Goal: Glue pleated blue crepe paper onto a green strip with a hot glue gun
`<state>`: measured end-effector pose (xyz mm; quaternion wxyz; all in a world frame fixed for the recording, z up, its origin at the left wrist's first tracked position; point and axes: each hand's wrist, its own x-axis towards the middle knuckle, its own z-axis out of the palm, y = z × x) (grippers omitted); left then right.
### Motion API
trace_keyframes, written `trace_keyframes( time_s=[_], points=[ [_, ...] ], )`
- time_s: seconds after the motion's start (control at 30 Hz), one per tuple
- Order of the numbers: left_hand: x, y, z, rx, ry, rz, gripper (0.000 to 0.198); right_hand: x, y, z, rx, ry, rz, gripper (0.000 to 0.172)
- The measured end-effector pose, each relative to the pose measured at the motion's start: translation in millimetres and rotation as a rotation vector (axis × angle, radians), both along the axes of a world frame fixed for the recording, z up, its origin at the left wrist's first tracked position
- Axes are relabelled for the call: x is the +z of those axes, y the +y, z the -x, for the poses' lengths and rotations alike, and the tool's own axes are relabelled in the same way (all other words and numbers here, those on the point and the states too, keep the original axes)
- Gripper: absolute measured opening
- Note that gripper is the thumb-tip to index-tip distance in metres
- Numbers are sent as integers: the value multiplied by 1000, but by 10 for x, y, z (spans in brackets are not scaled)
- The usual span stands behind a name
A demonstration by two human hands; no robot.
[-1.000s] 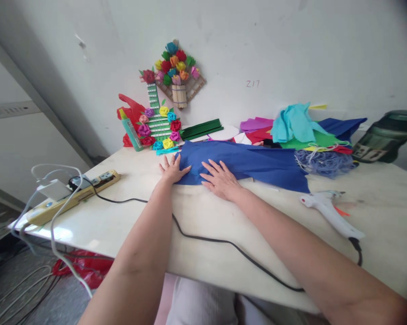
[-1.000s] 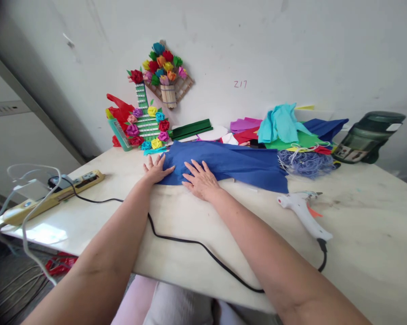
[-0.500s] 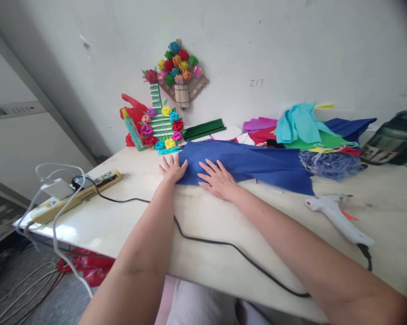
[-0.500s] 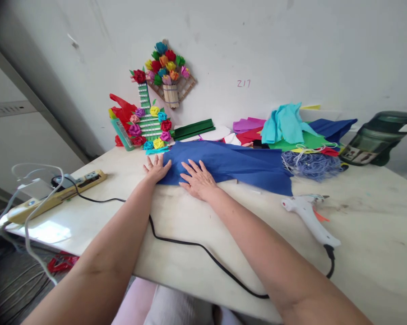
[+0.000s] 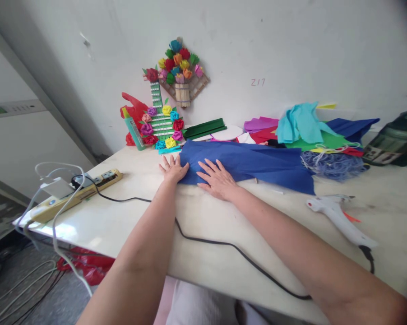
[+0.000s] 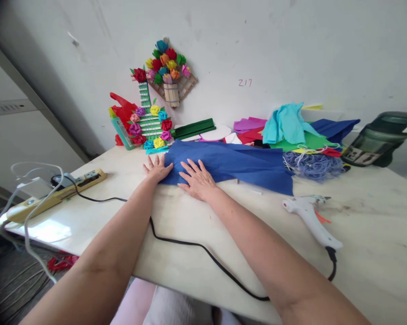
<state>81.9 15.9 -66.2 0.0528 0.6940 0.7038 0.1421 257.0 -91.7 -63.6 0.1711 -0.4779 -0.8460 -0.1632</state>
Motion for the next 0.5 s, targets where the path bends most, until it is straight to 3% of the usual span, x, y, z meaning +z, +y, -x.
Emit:
trace_keyframes(
  time_s=[0.13, 0.3, 0.5],
  points=[
    [39, -88, -12, -16, 21, -14, 73, 25, -34, -7, 73, 4, -22, 44],
    [128, -292, -50, -176, 137, -181, 57, 38, -48, -5, 127, 3, -22, 41],
    [202, -439, -105, -347, 234, -42, 49, 25, -28, 4, 132, -3, -15, 42]
  ],
)
